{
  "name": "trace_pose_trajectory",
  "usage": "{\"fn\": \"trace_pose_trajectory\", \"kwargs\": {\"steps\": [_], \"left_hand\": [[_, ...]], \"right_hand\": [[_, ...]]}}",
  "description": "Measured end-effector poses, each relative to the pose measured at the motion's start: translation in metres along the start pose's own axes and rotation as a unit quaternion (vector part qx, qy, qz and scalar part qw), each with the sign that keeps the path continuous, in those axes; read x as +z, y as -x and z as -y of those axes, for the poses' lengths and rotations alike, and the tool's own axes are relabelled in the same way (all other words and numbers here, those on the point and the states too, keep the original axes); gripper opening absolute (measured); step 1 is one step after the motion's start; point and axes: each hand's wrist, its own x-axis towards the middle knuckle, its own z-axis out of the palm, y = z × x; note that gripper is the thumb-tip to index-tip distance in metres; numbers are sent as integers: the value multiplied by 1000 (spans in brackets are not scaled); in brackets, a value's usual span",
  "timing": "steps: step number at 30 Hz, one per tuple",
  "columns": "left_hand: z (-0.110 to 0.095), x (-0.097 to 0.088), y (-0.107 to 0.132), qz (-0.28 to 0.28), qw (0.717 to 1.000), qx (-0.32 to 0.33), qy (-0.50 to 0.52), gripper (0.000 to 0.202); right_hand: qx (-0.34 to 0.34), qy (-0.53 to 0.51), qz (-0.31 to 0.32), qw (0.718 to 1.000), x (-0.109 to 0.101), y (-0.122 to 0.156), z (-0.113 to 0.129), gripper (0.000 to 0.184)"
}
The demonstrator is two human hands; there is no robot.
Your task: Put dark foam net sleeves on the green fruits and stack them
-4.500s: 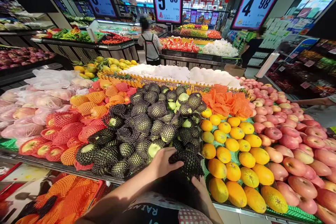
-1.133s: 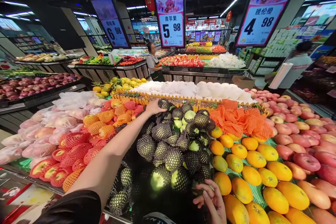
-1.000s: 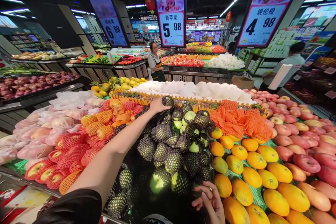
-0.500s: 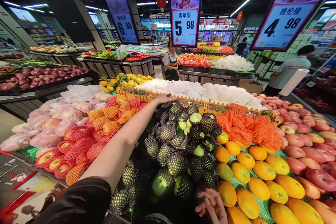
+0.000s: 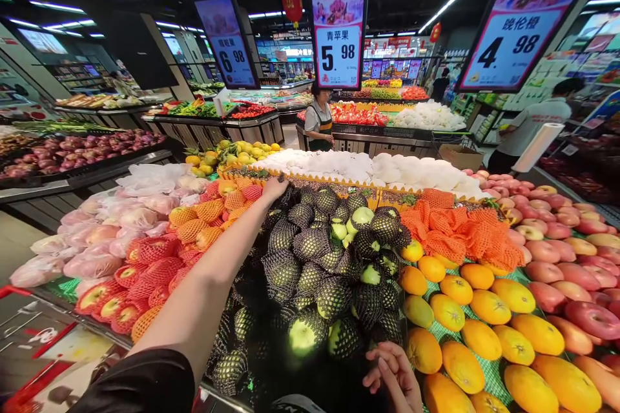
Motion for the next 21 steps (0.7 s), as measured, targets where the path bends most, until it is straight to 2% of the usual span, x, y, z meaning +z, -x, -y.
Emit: {"fn": "trace_pose_trajectory", "kwargs": {"steps": [3,5,7,9,10,11,12,13,14,15,16,17,18,20,21], "left_hand": [[-24,-22,11,-16,1000,-6,21,44],[-46,-31,30,-2,998,33,47,41],[-68,-31,64,53,991,94,81,35],[-88,-22,111,151,968,166,113,25],[-95,-15,138,230,941,213,127,23],[-101,-6,165,351,878,289,147,25],[-106,3,192,450,806,351,158,29],[-109,13,215,507,750,397,151,29],[-112,22,234,534,714,437,117,27],[-116,30,246,552,689,462,80,26],[-119,37,251,558,679,476,48,28],[-124,42,247,552,682,479,23,31],[-128,46,236,536,701,471,7,35],[-137,51,198,468,775,424,-18,40],[-139,53,174,411,826,382,-56,40]], "right_hand": [[-18,-8,-27,999,-4,1,-3,44],[-19,-4,-14,1000,-8,-1,-6,42],[-19,14,10,1000,-12,-5,-9,40],[-37,40,30,998,-14,-7,-11,41],[-61,49,36,996,-14,-8,-11,45],[-96,55,40,993,-13,-7,-12,52],[-135,61,44,988,-12,-7,-12,60],[-169,71,47,982,-12,-5,-11,67],[-191,88,44,977,-12,-4,-11,70],[-198,114,32,973,-14,-2,-10,69],[-191,144,13,971,-16,0,-10,65],[-176,172,-11,969,-20,3,-9,59],[-161,192,-42,967,-24,5,-8,53],[-141,210,-106,962,-36,8,-5,49],[-133,212,-131,959,-42,10,-4,48]]}}
